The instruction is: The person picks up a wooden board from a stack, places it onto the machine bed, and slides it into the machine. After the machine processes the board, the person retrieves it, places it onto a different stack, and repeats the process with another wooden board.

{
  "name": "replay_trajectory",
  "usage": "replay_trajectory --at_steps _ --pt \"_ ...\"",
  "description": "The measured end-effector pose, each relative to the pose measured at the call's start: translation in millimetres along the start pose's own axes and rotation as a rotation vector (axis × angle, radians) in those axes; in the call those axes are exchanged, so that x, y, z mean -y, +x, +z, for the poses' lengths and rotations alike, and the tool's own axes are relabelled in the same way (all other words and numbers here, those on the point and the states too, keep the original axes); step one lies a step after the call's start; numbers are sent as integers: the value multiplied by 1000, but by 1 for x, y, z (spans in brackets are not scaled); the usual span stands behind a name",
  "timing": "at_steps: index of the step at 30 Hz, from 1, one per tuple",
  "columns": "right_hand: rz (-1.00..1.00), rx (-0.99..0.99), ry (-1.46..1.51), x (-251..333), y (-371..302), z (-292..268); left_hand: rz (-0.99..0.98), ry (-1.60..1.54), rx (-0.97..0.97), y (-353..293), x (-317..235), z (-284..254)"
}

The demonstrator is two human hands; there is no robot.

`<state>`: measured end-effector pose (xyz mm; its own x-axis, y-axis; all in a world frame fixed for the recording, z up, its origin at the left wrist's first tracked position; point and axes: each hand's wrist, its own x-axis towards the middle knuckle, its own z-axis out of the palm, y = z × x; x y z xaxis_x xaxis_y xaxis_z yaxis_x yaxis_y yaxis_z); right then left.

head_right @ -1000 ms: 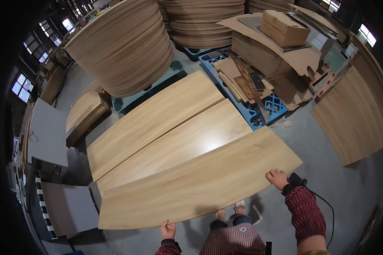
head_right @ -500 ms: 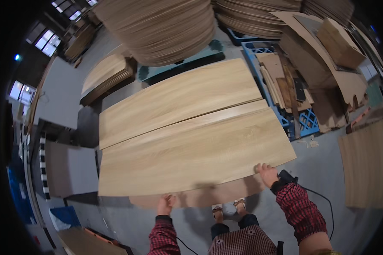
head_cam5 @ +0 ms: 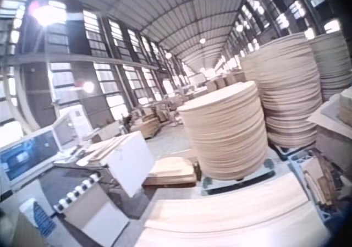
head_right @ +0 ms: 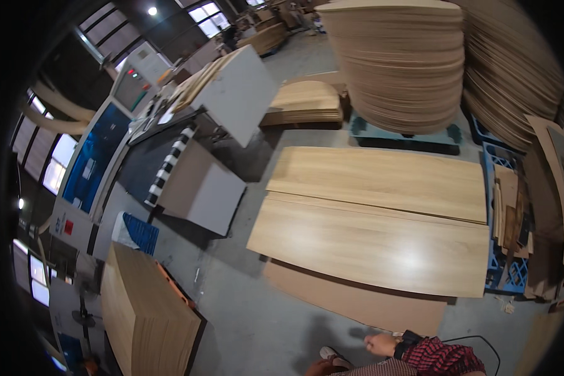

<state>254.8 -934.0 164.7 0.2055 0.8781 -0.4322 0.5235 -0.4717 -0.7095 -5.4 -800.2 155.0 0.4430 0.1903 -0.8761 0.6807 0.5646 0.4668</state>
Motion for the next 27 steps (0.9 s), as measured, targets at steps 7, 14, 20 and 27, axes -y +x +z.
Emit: replay_trajectory --at_steps 7,14,20,27 --pt "-363 331 95 193 121 127 -107 -460 -414 -95 117 -170" --pt "-95 357 -454 159 256 190 246 -513 -485 -178 189 -360" --pt "122 220 -399 206 267 161 330 -278 -838 -199 174 -445" --pt "168 505 -477 134 360 272 290 -1032 -485 -139 55 -502"
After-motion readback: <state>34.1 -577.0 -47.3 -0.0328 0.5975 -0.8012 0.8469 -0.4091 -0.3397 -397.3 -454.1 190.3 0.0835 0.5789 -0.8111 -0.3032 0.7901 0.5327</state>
